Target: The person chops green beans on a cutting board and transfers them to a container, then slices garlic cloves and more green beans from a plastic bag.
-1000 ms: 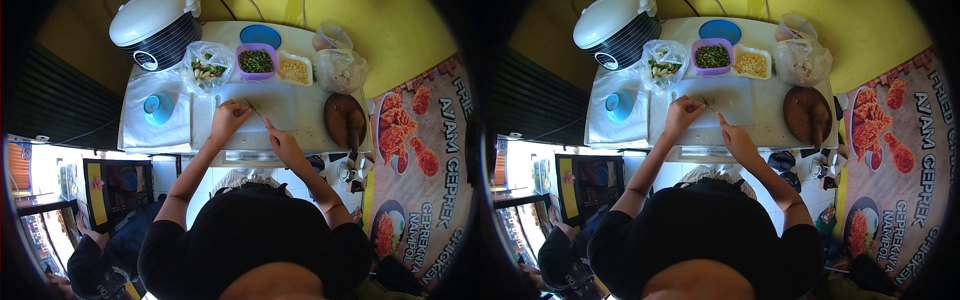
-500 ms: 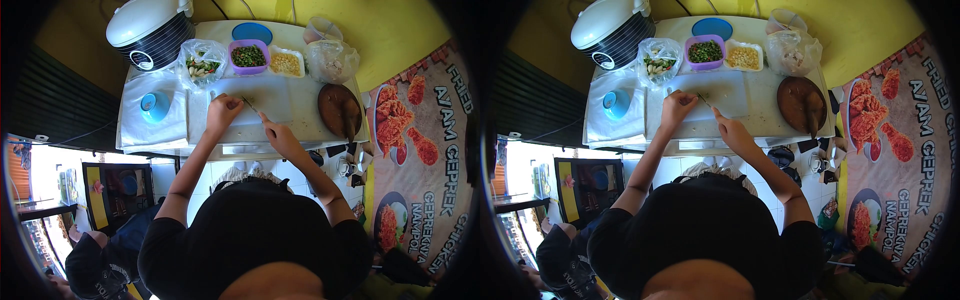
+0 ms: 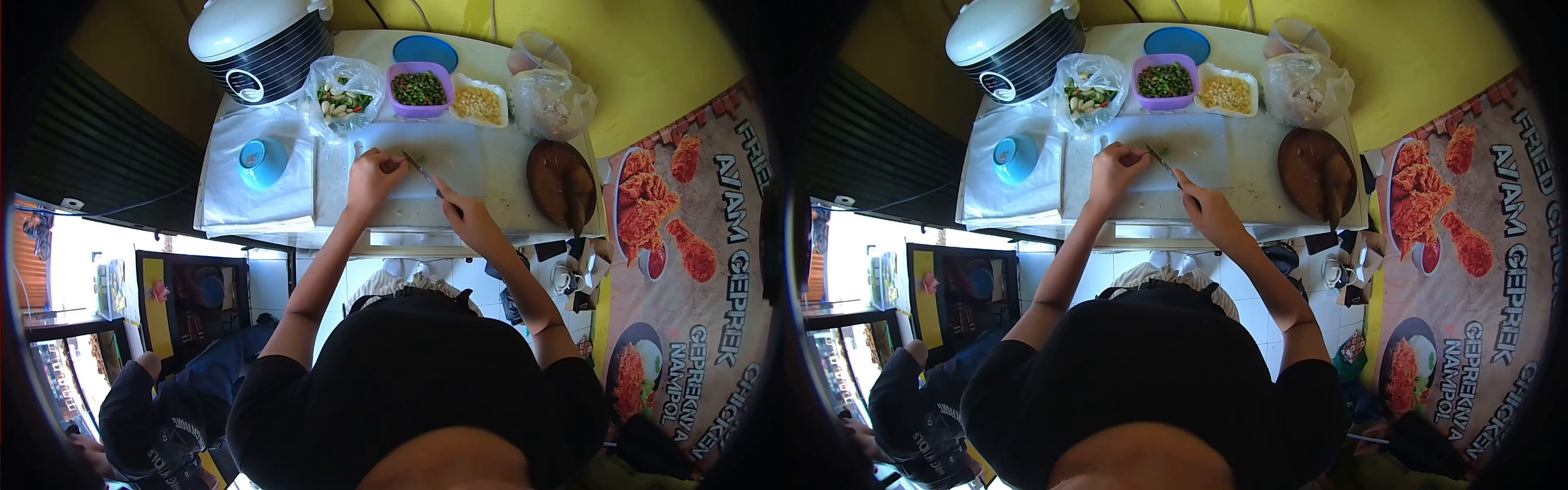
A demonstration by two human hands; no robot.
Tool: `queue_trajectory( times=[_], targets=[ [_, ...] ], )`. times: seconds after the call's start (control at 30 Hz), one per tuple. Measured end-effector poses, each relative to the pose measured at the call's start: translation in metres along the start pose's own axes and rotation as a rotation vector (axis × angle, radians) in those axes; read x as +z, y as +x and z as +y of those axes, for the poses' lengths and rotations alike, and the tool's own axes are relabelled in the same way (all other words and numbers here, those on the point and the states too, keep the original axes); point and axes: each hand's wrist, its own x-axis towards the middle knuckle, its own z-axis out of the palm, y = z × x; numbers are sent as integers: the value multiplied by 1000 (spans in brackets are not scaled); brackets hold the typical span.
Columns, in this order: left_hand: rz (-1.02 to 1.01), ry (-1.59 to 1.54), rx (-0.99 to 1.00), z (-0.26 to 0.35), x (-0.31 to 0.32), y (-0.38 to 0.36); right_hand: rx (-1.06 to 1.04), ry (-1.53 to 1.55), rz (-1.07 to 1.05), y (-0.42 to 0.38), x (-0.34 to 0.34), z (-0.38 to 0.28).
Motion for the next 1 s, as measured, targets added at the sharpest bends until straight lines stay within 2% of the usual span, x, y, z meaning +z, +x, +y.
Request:
queue_trajectory(
  times=[0.33,0.5,0.63,0.8,0.9,1.0],
  targets=[
    [-18,38,-51,1,-4,3,-42,-188,-7,6,15,2],
    [-36,31,-63,1,-4,4,33,-83,-44,14,11,-6],
    [-24,37,-39,0,-6,4,3,-71,-17,1,11,8],
    [-22,39,-60,7,-6,7,22,116,-45,-11,-2,21],
    [-88,120,-81,10,-7,9,37,155,21,-5,-5,15],
    [-139,282,-25,14,1,10,103,226,0,2,-13,18]
  ],
)
